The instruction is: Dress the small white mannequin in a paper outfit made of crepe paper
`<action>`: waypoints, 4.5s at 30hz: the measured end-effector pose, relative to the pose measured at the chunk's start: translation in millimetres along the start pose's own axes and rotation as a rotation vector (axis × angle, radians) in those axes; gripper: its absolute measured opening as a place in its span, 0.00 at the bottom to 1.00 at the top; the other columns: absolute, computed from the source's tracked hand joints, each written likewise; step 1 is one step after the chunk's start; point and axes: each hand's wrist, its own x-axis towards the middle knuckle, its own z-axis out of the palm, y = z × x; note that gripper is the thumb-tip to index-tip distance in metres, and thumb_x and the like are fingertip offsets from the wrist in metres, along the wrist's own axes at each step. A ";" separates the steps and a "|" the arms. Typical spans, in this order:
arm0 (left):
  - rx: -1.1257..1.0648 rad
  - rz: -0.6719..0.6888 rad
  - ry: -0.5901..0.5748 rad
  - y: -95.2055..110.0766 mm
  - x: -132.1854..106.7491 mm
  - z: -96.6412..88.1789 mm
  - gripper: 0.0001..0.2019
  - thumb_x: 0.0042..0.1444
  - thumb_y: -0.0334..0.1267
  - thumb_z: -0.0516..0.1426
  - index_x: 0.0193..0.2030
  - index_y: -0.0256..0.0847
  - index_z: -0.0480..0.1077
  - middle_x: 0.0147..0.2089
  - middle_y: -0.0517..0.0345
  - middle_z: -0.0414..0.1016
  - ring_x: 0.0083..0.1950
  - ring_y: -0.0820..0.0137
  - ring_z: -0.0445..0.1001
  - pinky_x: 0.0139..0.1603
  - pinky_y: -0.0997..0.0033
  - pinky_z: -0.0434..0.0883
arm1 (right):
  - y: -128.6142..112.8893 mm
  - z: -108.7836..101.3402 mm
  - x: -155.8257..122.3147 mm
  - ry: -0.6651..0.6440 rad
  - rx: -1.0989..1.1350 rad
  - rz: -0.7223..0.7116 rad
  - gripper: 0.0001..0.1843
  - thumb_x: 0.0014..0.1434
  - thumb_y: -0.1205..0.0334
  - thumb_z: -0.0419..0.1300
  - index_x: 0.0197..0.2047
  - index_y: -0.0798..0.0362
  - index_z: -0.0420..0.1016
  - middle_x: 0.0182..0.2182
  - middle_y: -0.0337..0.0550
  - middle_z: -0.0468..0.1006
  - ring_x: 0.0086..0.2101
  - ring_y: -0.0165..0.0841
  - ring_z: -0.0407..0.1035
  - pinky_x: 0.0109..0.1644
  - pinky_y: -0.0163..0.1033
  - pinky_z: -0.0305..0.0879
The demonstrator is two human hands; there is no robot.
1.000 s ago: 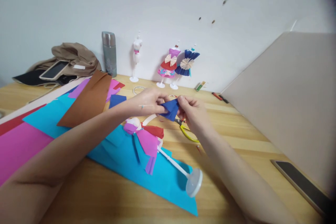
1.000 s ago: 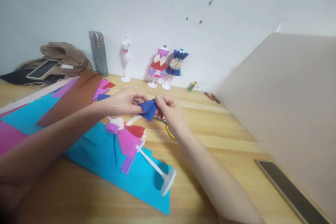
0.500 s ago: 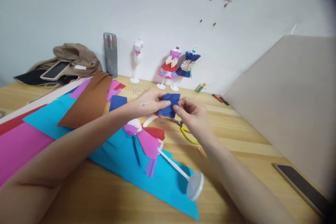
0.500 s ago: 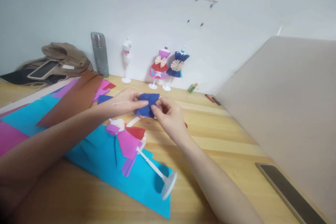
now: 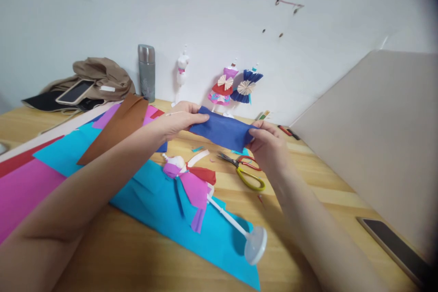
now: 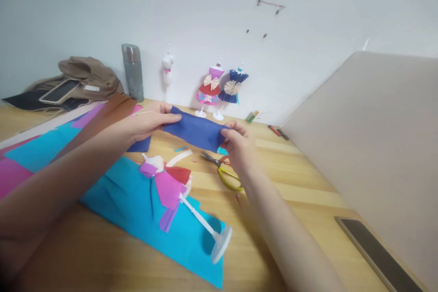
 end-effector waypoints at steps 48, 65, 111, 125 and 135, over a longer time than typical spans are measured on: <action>0.331 0.060 -0.056 7.4 -9.3 13.3 0.18 0.48 0.44 0.69 0.44 0.35 0.79 0.33 0.57 0.79 0.34 0.71 0.74 0.33 0.75 0.67 | 9.3 26.8 -24.1 -0.218 -0.203 0.027 0.09 0.43 0.58 0.72 0.27 0.49 0.77 0.24 0.36 0.78 0.23 0.31 0.70 0.27 0.37 0.68; 0.415 0.058 -0.141 1.6 -10.5 16.4 0.10 0.50 0.35 0.63 0.40 0.37 0.81 0.27 0.59 0.78 0.28 0.70 0.73 0.26 0.75 0.64 | 8.7 25.2 -28.1 -0.282 -0.290 0.060 0.07 0.47 0.57 0.71 0.29 0.49 0.80 0.23 0.35 0.78 0.23 0.30 0.68 0.28 0.36 0.62; -0.416 -0.065 -0.240 -13.7 -16.0 52.7 0.10 0.59 0.39 0.66 0.36 0.31 0.76 0.37 0.49 0.81 0.36 0.71 0.78 0.44 0.71 0.76 | 2.2 15.7 -36.6 -0.163 -1.070 -1.141 0.06 0.64 0.59 0.61 0.41 0.50 0.78 0.24 0.40 0.75 0.24 0.32 0.68 0.30 0.39 0.61; -0.464 -0.102 -0.206 -25.9 -6.0 46.8 0.07 0.62 0.32 0.60 0.40 0.30 0.79 0.38 0.43 0.83 0.36 0.67 0.81 0.41 0.69 0.76 | 6.5 17.9 -18.0 -0.276 -0.102 -0.018 0.25 0.51 0.34 0.67 0.34 0.49 0.76 0.31 0.42 0.78 0.31 0.37 0.72 0.35 0.44 0.73; -0.444 -0.102 -0.213 -25.2 -6.9 47.4 0.11 0.63 0.39 0.62 0.35 0.32 0.77 0.32 0.49 0.80 0.35 0.68 0.79 0.42 0.68 0.78 | 16.0 21.1 -18.1 -0.115 -0.045 -0.090 0.15 0.44 0.53 0.76 0.33 0.49 0.81 0.30 0.37 0.82 0.29 0.33 0.72 0.38 0.42 0.72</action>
